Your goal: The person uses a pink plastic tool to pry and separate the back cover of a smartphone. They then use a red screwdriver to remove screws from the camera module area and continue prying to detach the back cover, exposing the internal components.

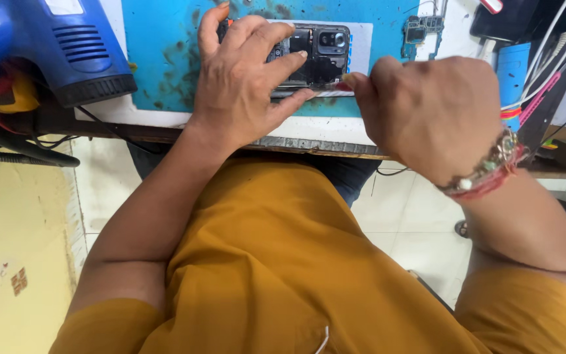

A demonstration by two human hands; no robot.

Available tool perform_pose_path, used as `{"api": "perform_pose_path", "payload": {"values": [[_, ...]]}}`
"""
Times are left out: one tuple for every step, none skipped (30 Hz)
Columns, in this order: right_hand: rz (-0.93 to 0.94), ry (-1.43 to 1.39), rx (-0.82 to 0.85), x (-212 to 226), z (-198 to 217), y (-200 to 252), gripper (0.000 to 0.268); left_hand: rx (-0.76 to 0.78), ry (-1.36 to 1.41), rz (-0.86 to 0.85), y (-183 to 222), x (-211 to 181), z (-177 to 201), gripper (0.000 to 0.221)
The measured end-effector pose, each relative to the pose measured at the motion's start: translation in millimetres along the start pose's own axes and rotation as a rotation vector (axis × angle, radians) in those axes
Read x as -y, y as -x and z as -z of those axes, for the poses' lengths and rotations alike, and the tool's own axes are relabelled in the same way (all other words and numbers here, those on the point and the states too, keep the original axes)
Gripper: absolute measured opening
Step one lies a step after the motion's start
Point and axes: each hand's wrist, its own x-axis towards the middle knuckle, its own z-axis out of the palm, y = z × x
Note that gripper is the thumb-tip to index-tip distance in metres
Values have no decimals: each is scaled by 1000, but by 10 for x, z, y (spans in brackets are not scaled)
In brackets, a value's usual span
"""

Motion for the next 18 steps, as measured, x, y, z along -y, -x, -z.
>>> {"api": "perform_pose_path", "payload": {"values": [[-42, 60, 35, 15, 1, -8, 43, 1, 4, 1, 0, -1, -1, 38], [-14, -5, 9, 9, 20, -11, 37, 3, 3, 0, -9, -2, -3, 38], [14, -70, -19, -2, 44, -12, 32, 6, 1, -2, -13, -6, -1, 39], [48, -139, -46, 0, 54, -23, 27, 10, -3, 1, -4, -6, 9, 39], [53, -118, -66, 13, 52, -37, 28, 11, -6, 2, -3, 0, 13, 39], [55, -98, -84, 24, 47, -41, 29, 13, -5, 1, -4, 2, 9, 38], [57, -77, -102, 28, 44, -39, 31, 14, -4, 0, -4, 2, 5, 38], [27, -33, -43, 31, 45, -30, 33, 14, -4, 0, -12, 1, -2, 38], [-2, 11, 17, 44, 46, -17, 35, 13, -4, 0, -18, -2, -7, 39], [-28, 52, 75, 56, 43, -14, 38, 14, -8, 3, -12, -2, -2, 39], [22, -40, 8, 44, 44, -26, 30, 13, -9, 4, -6, -2, 0, 39], [69, -130, -60, 20, 48, -42, 23, 13, -9, 1, -8, -3, -2, 39], [116, -220, -129, 9, 52, -53, 19, 12, -9, -1, -9, -2, -4, 39], [47, -138, -58, 17, 54, -55, 23, 10, -10, -3, -13, 0, -7, 39], [-24, -56, 12, 35, 53, -53, 30, 8, -11, -4, -16, 4, -11, 38], [-93, 22, 82, 59, 47, -48, 39, 9, -12, -5, -5, 4, -8, 38], [-110, 27, 97, 73, 41, -42, 39, 10, -14, 1, 7, 3, -5, 38], [-132, 35, 113, 78, 38, -28, 39, 10, -12, 2, 2, 2, -11, 38]]}}
